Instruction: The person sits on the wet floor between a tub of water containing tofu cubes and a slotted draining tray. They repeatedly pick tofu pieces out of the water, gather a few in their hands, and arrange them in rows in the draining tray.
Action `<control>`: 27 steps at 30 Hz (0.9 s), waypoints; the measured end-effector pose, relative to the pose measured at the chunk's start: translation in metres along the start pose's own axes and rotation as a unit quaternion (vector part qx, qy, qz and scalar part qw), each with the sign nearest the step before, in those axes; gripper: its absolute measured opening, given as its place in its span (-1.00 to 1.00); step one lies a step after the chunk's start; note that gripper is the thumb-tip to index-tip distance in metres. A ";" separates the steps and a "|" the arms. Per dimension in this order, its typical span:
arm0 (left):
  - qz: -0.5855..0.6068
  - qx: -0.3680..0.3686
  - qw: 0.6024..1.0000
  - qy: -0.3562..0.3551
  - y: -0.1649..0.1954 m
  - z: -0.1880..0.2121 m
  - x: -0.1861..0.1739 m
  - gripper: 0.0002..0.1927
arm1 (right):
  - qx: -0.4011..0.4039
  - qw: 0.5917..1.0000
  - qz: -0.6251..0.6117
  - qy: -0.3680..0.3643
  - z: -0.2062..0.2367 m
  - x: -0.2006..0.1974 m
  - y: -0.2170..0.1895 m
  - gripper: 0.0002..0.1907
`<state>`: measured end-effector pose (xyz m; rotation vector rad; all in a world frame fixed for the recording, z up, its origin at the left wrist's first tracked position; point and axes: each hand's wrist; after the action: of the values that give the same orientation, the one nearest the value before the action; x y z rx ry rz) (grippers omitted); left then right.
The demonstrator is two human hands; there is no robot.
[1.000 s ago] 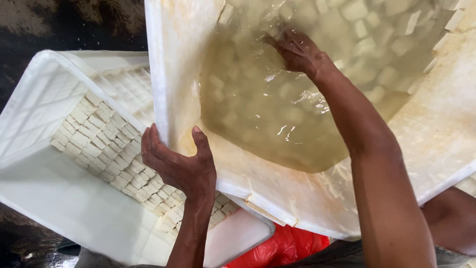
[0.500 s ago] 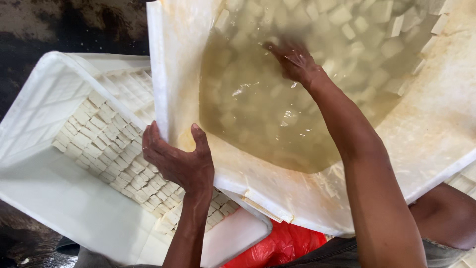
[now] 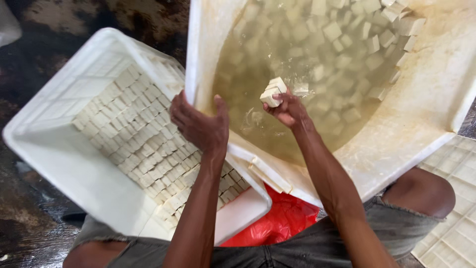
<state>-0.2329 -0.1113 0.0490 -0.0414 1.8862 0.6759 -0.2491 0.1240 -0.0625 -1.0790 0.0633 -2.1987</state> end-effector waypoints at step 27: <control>0.175 -0.342 0.842 -0.379 -0.364 0.047 -0.110 -0.49 | -0.111 0.071 0.885 -0.447 0.042 0.206 0.380 -0.32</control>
<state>-0.0260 -0.4248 -0.0250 0.1064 0.8242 1.3630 -0.0975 -0.2802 -0.0167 -0.9292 0.6823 0.9405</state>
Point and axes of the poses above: each hand's wrist, its own z-axis away from the middle knuckle, its own x-axis out of the palm, y = z × x, and after that the axes turned 4 degrees about y, right-handed
